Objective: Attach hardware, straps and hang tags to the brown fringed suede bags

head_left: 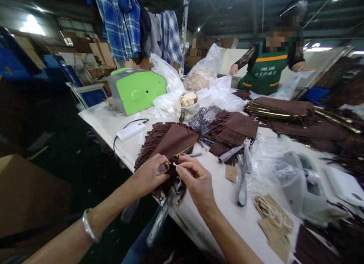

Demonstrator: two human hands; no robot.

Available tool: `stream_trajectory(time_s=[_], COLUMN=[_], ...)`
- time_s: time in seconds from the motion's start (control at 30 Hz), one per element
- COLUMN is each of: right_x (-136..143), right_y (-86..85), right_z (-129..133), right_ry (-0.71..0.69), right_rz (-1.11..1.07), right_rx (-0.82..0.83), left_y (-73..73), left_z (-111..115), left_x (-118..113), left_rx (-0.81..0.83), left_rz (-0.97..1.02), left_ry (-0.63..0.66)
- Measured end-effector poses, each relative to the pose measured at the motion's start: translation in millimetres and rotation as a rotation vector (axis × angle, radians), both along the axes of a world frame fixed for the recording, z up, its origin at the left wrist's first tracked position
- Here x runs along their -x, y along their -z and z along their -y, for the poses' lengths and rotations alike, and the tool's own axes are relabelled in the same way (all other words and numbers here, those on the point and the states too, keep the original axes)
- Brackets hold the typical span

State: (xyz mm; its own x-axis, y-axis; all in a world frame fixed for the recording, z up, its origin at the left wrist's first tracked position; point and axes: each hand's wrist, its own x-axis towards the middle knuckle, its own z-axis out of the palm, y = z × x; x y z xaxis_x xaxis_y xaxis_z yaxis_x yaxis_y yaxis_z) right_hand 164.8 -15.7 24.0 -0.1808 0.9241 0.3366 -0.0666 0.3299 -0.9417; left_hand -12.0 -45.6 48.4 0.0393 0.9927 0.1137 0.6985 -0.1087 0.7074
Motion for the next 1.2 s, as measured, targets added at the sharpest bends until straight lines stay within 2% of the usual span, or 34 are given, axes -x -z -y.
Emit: stream_trajectory(time_s=[0.07,0.17,0.27,0.33,0.43,0.53,0.77,1.2], right_x=[6.8,13.7,17.8,20.0,24.5,30.9,42.7,44.0], right_y=[-6.8,-13.6,-16.7,-15.9,-9.8,-1.8,4.7,12.8], right_z=[-7.4,-14.7,-15.6,-13.2,-8.6,-6.2,-6.6,-6.9], right_ry=[-0.005,-0.002,-0.008,-0.006,0.023,0.082,0.223,0.309], right_rz=[0.032,0.077,0.143,0.206,0.289,0.355,0.416,0.463], right_rx=[-0.074,-0.136,-0.175,-0.217,-0.302,-0.389,-0.497,-0.592], left_y=[-1.6,4.4,16.9,24.8,31.2,32.2,37.7,47.5], left_z=[2.2,3.8,1.3,-1.7,-5.4,-7.2,-7.9,-1.0], left_x=[3.3,7.4,10.2,10.6,9.0,7.1,6.1,-0.8], left_rx=[-0.101,-0.137,0.031,0.135,0.186,0.209,0.152,0.079], left_rz=[-0.016,0.127,0.340,0.555,0.895,1.093,1.143,1.004], left_ry=[-0.028,-0.104,-0.163,-0.164,-0.171,-0.205,-0.183,-0.143])
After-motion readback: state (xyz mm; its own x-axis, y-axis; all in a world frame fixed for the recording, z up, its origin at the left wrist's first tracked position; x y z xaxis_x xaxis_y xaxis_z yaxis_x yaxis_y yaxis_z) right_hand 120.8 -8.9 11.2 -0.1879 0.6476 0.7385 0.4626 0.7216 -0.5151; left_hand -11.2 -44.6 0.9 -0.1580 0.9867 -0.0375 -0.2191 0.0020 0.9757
